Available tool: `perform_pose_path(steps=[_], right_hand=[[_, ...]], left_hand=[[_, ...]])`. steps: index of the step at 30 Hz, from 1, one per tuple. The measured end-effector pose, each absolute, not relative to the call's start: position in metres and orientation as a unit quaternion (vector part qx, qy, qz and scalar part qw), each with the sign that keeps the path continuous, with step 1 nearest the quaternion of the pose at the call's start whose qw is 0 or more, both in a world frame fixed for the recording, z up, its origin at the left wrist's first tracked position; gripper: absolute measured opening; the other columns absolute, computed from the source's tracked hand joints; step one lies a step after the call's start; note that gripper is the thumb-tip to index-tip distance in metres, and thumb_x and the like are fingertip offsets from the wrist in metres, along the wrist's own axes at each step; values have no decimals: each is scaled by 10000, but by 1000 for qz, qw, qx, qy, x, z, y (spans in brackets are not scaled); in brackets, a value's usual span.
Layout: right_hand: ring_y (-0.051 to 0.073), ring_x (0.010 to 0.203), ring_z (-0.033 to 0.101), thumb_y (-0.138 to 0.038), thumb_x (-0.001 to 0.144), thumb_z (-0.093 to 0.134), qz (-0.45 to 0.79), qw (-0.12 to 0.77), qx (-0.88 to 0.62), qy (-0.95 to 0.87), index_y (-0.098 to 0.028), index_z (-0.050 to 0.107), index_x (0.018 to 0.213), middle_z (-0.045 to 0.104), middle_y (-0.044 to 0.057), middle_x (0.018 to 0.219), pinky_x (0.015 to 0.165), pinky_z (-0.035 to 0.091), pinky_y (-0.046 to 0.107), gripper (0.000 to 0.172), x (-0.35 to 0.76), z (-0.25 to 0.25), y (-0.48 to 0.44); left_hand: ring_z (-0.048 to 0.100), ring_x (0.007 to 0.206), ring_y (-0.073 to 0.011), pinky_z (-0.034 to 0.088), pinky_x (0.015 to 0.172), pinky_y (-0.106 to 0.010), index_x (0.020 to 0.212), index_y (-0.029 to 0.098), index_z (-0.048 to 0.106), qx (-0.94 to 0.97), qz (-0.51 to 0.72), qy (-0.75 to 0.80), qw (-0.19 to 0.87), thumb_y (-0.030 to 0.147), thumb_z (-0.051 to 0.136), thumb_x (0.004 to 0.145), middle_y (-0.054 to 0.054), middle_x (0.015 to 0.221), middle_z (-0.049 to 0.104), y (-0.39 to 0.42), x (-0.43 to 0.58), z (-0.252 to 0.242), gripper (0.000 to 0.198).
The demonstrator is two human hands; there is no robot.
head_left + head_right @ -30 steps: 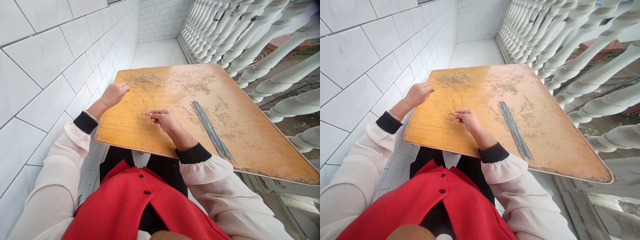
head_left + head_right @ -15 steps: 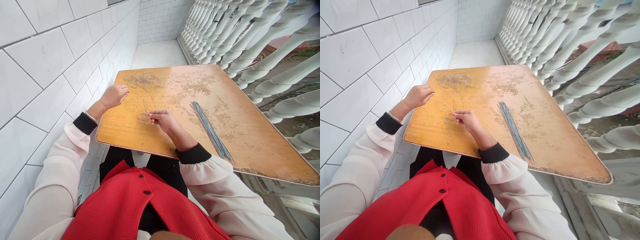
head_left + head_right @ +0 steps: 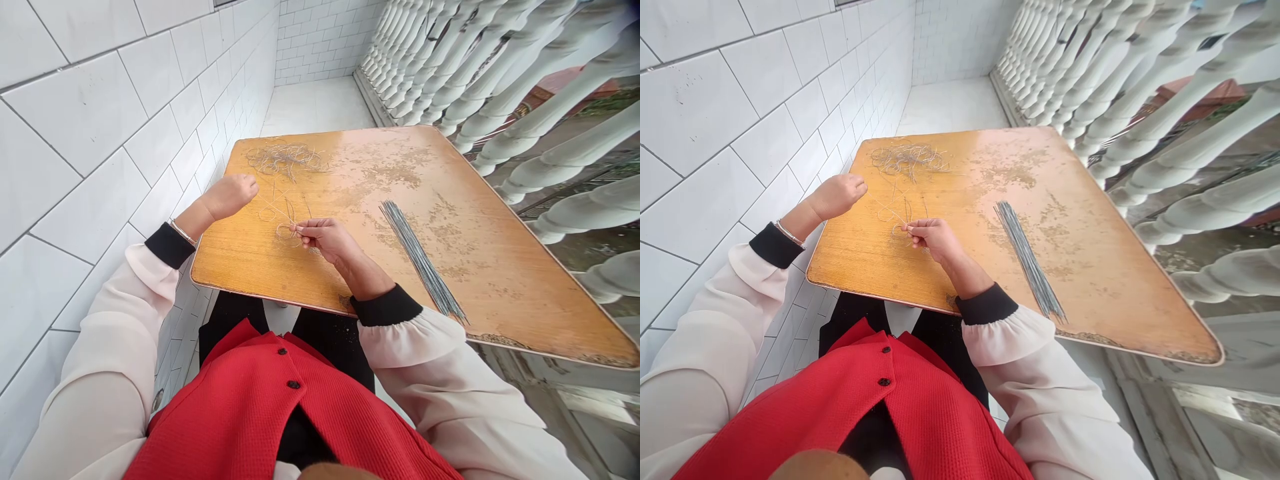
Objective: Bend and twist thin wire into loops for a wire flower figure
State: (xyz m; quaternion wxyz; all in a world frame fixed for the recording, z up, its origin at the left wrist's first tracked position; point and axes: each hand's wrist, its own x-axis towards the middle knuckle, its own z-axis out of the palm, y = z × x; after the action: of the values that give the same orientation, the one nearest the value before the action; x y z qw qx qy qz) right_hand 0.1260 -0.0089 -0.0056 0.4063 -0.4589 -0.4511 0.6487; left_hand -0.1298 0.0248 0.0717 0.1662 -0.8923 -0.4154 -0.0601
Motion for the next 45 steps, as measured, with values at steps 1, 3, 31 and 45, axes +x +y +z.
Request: perform_pose_path(steps=[1, 3, 31, 45], right_hand=[[56, 439, 441, -5, 685, 689, 644, 404, -464, -455, -117, 742, 596, 616, 25, 559, 413, 403, 186, 153, 126, -6, -8], [61, 426, 435, 18, 701, 658, 628, 397, -478, -468, -122, 735, 584, 585, 14, 513, 411, 398, 189, 198, 127, -6, -7], [80, 520, 577, -70, 755, 739, 618, 495, -457, -405, -133, 718, 700, 638, 17, 623, 566, 540, 202, 86, 132, -2, -4], [69, 552, 600, -37, 782, 714, 662, 502, -427, -356, -142, 729, 743, 658, 13, 688, 613, 546, 182, 112, 134, -2, -3]], left_hand=[[599, 759, -193, 461, 711, -337, 815, 152, 651, -893, -46, -417, 161, -25, 420, 860, -92, 802, 642, 23, -128, 73, 294], [606, 782, -195, 463, 731, -334, 818, 144, 658, -898, -19, -409, 162, -36, 425, 859, -99, 814, 654, 20, -125, 75, 297], [644, 695, -82, 504, 576, -178, 892, 136, 655, -610, -385, -532, -443, 285, 619, 959, -37, 824, 674, 7, -48, 24, 167], [481, 537, -43, 358, 508, -187, 736, 152, 705, -531, -475, -488, -504, 108, 700, 832, 49, 617, 605, 11, -33, 4, 105]])
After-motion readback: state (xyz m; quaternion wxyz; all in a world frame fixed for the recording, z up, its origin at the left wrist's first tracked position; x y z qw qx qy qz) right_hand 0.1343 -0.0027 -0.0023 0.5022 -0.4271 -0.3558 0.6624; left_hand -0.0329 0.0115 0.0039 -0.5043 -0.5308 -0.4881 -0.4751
